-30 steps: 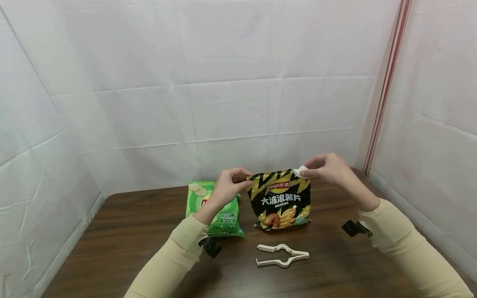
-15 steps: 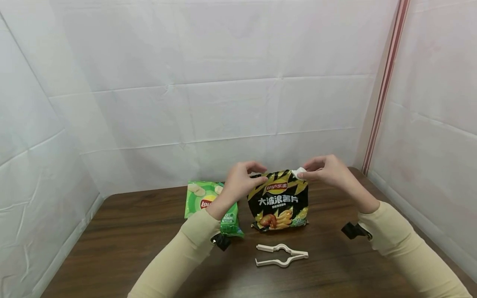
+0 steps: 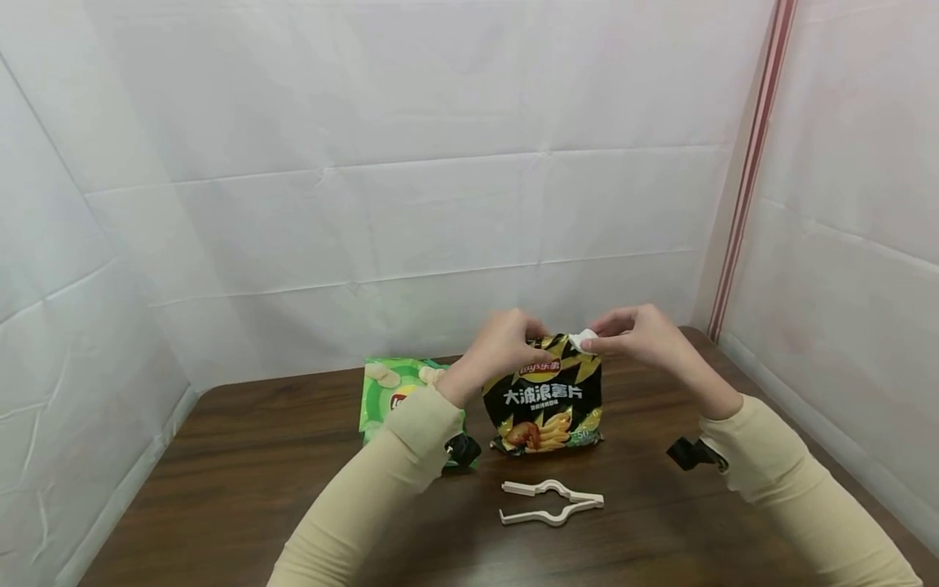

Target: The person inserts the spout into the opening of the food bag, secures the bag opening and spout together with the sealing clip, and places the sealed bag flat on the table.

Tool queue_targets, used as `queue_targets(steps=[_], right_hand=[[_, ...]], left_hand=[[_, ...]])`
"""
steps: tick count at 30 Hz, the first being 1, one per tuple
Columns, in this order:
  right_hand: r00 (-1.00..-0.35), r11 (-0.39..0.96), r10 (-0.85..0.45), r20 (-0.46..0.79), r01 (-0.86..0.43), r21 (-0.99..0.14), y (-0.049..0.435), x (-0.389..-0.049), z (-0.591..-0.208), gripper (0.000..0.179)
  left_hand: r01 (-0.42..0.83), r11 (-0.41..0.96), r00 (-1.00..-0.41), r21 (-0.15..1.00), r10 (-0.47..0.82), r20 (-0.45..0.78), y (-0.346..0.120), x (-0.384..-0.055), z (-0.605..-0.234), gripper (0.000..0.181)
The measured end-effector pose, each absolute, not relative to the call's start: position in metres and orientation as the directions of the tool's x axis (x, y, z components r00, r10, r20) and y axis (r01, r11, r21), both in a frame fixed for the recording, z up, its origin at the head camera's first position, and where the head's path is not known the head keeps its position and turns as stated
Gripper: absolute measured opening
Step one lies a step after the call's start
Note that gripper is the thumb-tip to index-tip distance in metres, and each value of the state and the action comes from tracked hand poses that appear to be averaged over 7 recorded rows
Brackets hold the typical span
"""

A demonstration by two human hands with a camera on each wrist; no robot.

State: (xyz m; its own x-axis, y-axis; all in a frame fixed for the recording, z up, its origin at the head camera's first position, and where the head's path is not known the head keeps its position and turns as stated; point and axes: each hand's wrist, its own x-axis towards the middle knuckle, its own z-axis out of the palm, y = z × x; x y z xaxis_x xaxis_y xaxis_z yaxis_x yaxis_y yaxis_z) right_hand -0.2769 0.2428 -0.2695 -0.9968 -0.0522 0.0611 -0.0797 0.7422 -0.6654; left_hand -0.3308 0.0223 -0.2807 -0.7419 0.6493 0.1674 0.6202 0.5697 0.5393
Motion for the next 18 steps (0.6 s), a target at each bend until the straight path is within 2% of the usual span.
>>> queue_targets(steps=[9,18], right_hand=[[-0.997,0.72,-0.049,0.052,-0.071,-0.69,0.242,-0.275,-0.268,0.045],[-0.997,0.718,-0.028,0.071,-0.07,-0.692,0.242,-0.273,-0.271,0.045]], left_hand=[[0.579,0.611,-0.768,0.54,0.631,0.111,0.028,-0.33,-0.284,0.014],[0.532,0.63,-0.813,0.566,0.567,0.134,0.033,-0.33,-0.293,0.017]])
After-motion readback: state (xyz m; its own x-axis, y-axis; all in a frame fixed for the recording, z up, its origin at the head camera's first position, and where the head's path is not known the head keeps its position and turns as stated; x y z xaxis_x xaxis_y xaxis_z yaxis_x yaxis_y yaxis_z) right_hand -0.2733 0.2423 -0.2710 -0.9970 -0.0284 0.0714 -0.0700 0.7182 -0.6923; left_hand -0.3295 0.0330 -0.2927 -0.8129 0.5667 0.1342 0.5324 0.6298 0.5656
